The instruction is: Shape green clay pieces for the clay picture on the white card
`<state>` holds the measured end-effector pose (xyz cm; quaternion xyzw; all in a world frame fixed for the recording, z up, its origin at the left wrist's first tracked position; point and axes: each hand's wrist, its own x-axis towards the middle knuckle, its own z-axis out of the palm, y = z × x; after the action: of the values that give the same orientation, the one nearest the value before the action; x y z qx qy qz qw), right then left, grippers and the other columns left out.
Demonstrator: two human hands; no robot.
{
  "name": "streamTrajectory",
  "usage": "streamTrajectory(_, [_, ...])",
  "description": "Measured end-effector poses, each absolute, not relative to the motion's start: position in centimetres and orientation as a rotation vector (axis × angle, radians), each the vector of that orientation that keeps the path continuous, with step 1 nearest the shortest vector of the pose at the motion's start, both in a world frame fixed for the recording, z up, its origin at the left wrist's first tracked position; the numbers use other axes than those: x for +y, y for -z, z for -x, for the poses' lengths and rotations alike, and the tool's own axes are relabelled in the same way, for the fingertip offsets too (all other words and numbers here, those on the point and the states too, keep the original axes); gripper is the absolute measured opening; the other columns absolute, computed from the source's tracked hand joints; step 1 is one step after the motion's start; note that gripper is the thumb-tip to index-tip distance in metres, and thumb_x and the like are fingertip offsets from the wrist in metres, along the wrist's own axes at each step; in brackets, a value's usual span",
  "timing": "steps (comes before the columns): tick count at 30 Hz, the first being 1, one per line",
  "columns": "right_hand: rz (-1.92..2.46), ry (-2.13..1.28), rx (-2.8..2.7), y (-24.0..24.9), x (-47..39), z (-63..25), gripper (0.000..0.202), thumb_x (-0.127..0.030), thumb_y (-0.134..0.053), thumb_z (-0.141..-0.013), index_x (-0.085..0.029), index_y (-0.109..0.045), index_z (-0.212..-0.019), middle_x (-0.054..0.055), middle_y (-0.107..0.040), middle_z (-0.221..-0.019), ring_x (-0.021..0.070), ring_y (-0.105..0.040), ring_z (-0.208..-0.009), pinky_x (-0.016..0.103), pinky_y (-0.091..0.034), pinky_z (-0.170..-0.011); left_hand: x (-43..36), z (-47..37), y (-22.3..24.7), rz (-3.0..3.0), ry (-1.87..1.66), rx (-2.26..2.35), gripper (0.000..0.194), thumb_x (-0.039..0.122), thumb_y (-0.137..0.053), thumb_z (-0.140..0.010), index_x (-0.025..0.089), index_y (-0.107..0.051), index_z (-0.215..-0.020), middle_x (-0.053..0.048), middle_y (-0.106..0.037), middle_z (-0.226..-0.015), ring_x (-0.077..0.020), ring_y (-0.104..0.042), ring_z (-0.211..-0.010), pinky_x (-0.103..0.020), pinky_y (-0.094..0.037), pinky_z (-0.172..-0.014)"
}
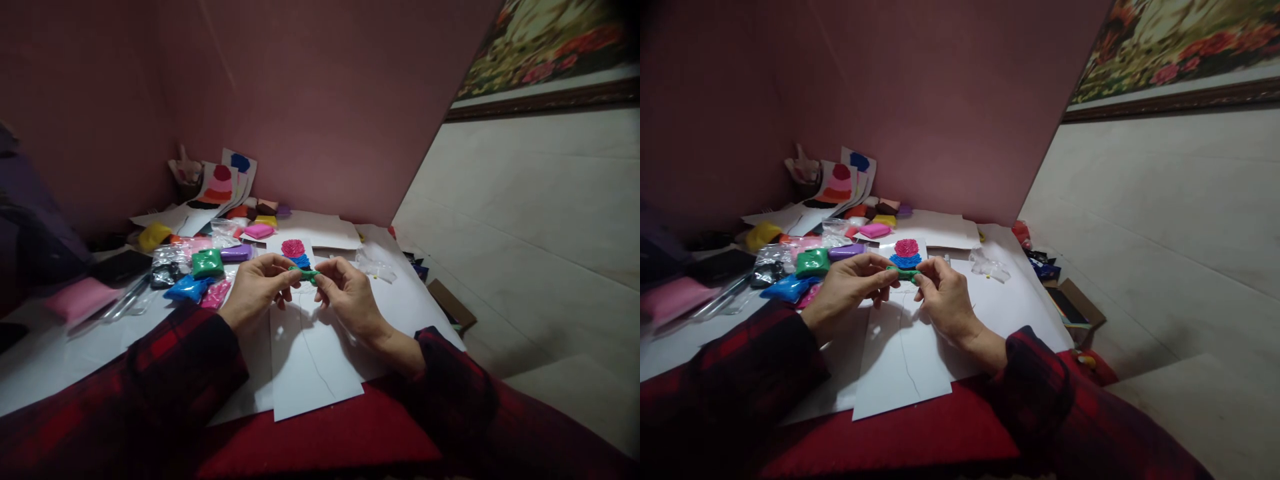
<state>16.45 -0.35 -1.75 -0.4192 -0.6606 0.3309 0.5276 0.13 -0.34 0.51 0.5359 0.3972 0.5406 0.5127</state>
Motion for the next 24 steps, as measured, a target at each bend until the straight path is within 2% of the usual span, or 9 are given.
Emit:
streamTrajectory(3, [0.978, -0.820, -1.584, 1.84, -0.28, -16.45, 0.007, -0.024, -0.060, -0.087, -0.018, -0.058, -0.084, -0.002, -0.058, -0.062, 0.0113, -0.057, -0.052, 0.023, -0.047, -0.044, -0.48, -0.27, -0.41, -1.360, -1.221, 0.940, 0.018, 0.023, -0.076, -0.066, 0.011, -0.065, -0.073, 0.003, -0.058, -0.054, -0.0075, -0.050, -0.042, -0.019, -0.042, -0.038])
streamTrajectory(8, [0.909, -0.859, -1.663, 2.12, -0.25, -16.44, 0.010, -0.026, -0.053, -0.092, -0.018, -0.059, -0.093, -0.002, -0.060, -0.062, 0.0115, -0.057, -0.052, 0.025, -0.049, -0.049, -0.28, -0.35, 0.08, -1.384, -1.236, 0.895, 0.025, 0.022, -0.079, -0.063, 0.014, -0.060, -0.078, 0.006, -0.058, -0.057, -0.0082, -0.051, -0.040, -0.021, -0.043, -0.037])
streamTrajectory(11, [0.869, -0.836, -1.735, 1.98, -0.39, -16.53, 0.016, -0.030, -0.050, -0.095, -0.017, -0.060, -0.098, 0.000, -0.061, -0.066, 0.0122, -0.059, -0.056, 0.027, -0.051, -0.054, -0.20, -0.29, 0.13, -1.427, -1.154, 0.903, 0.025, 0.025, -0.075, -0.068, 0.013, -0.062, -0.085, 0.003, -0.060, -0.058, -0.0085, -0.051, -0.040, -0.021, -0.042, -0.038])
streamTrajectory(16, [0.767, -0.859, -1.766, 1.88, -0.48, -16.57, 0.020, -0.035, -0.059, -0.090, -0.016, -0.062, -0.098, 0.001, -0.062, -0.070, 0.0129, -0.061, -0.061, 0.027, -0.053, -0.054, -0.28, -0.10, 0.03, -1.430, -1.100, 0.909, 0.026, 0.032, -0.076, -0.068, 0.010, -0.064, -0.073, -0.001, -0.062, -0.060, -0.0080, -0.049, -0.043, -0.021, -0.039, -0.039])
streamTrajectory(20, [0.728, -0.904, -1.725, 1.99, -0.43, -16.43, 0.019, -0.029, -0.071, -0.082, -0.018, -0.062, -0.095, -0.001, -0.063, -0.072, 0.0118, -0.060, -0.060, 0.025, -0.053, -0.053, -0.31, 0.02, 0.09, -1.321, -1.115, 0.887, 0.029, 0.034, -0.079, -0.064, 0.012, -0.062, -0.071, 0.000, -0.062, -0.057, -0.0080, -0.049, -0.041, -0.020, -0.038, -0.040])
streamTrajectory(24, [0.742, -0.893, -1.694, 1.79, -0.53, -16.41, 0.009, -0.022, -0.066, -0.085, -0.018, -0.064, -0.093, -0.001, -0.063, -0.070, 0.0105, -0.058, -0.058, 0.024, -0.051, -0.053, -0.50, -0.14, -0.01, -1.254, -1.097, 0.841, 0.033, 0.041, -0.079, -0.067, 0.012, -0.062, -0.068, 0.001, -0.060, -0.057, -0.0063, -0.049, -0.042, -0.018, -0.038, -0.041])
